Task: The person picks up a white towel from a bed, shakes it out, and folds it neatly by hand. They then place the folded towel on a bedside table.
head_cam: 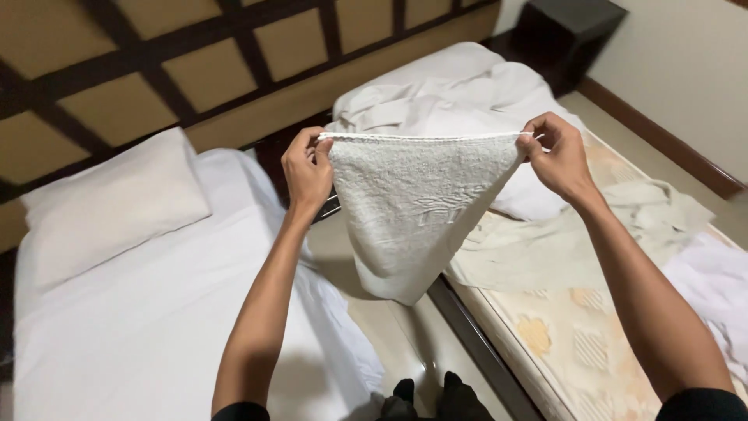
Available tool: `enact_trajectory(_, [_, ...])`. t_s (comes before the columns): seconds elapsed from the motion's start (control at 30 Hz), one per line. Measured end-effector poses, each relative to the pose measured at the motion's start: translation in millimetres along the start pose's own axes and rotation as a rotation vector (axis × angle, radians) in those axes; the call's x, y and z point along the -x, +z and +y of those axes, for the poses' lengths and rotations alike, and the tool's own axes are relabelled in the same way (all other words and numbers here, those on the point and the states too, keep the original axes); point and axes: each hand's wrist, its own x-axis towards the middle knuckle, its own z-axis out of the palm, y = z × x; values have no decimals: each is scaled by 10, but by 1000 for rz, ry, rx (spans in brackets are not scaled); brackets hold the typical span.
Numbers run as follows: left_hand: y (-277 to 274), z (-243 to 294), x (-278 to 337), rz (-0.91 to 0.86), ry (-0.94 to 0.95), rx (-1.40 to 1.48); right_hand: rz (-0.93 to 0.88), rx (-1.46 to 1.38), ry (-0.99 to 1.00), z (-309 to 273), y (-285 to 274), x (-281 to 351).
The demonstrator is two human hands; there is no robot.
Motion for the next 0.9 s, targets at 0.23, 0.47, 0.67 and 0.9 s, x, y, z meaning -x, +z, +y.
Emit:
enact_trajectory(0.23, [508,45,-57,-112,56,87,107,45,94,43,-393,483])
enact_trajectory(0.47, [1003,196,33,-214,121,119,179,73,158,122,-843,993])
enact_trajectory(0.67, [1467,522,192,-308,100,194,261,69,240,109,-1235,1474])
enact_trajectory(0.9, [2241,811,252,-346,176,321,400,144,286,211,-1725,1765])
